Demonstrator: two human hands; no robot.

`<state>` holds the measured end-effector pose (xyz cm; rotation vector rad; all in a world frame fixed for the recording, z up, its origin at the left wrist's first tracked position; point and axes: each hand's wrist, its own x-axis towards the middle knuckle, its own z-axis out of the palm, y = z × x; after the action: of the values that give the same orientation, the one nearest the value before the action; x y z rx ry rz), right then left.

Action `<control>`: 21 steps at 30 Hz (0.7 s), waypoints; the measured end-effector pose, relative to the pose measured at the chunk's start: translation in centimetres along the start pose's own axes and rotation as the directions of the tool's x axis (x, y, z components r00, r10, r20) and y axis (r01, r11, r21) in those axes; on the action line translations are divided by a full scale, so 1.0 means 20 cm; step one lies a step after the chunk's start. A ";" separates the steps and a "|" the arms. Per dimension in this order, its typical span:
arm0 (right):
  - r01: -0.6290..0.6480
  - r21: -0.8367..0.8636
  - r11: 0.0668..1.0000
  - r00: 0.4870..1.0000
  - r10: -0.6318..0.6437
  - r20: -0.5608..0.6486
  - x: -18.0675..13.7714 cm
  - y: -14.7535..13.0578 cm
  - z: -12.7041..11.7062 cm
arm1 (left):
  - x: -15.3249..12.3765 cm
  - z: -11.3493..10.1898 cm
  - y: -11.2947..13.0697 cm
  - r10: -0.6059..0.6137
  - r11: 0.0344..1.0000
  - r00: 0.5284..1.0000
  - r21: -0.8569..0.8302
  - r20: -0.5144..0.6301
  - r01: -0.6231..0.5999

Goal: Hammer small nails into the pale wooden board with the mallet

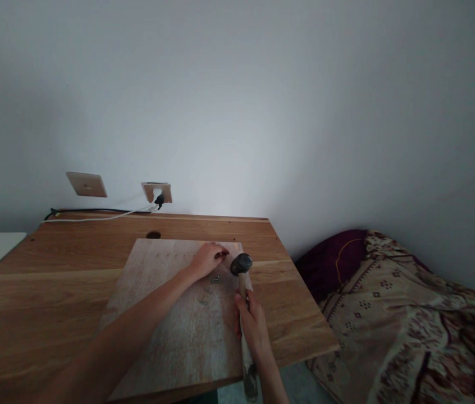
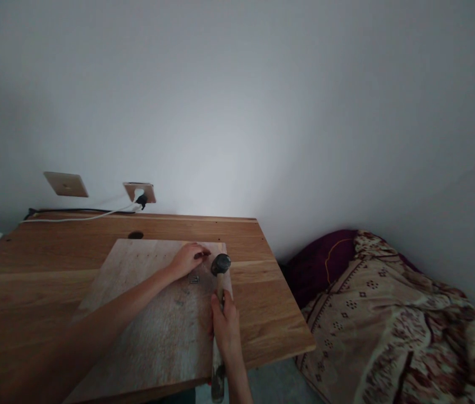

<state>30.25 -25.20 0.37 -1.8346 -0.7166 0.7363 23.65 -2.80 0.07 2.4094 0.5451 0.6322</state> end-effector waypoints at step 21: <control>-0.033 0.071 0.997 0.995 0.026 0.098 0.16 -0.06 -0.02 | 0.02 0.00 0.00 -0.111 0.988 0.993 -0.112 -0.031 0.107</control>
<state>32.43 -22.64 1.15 -1.7565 -0.7176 0.8641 24.04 -2.58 0.19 2.2517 0.6367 0.6443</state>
